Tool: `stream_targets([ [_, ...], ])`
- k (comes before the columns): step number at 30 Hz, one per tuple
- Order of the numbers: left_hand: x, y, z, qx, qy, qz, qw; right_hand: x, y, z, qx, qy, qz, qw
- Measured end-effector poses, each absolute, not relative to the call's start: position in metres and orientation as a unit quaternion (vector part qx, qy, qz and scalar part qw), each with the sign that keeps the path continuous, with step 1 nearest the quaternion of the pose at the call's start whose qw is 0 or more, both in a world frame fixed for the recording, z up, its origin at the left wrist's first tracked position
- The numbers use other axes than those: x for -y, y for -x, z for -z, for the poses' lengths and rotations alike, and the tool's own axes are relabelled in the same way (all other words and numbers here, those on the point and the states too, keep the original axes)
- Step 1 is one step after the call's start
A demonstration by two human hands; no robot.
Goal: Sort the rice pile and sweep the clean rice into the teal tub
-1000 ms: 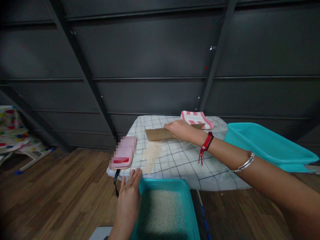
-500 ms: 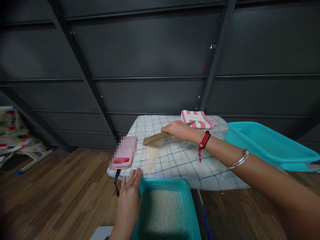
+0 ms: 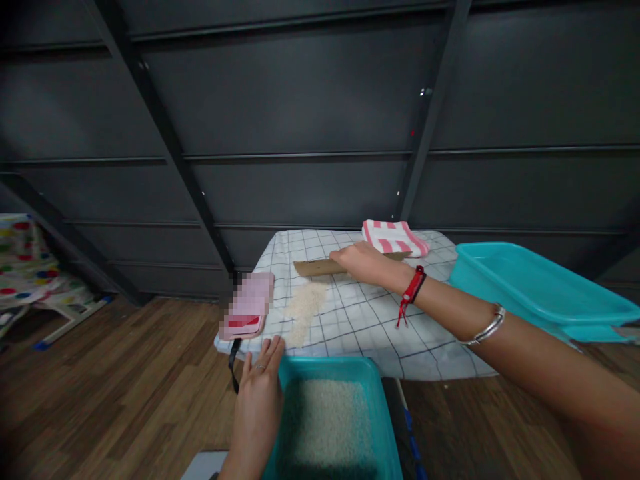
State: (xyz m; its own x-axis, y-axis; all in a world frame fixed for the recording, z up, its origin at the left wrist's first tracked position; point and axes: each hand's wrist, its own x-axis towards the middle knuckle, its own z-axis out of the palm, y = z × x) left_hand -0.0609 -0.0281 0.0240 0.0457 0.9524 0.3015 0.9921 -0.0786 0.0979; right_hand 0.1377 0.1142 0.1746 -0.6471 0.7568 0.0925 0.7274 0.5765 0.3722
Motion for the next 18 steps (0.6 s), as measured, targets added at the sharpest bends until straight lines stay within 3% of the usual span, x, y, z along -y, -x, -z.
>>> stream_targets([
  [18,0.028,0.063,-0.021,0.673,0.722,0.152,0.05,-0.075,-0.136,-0.185,-0.911,-0.374,-0.163,0.061],
])
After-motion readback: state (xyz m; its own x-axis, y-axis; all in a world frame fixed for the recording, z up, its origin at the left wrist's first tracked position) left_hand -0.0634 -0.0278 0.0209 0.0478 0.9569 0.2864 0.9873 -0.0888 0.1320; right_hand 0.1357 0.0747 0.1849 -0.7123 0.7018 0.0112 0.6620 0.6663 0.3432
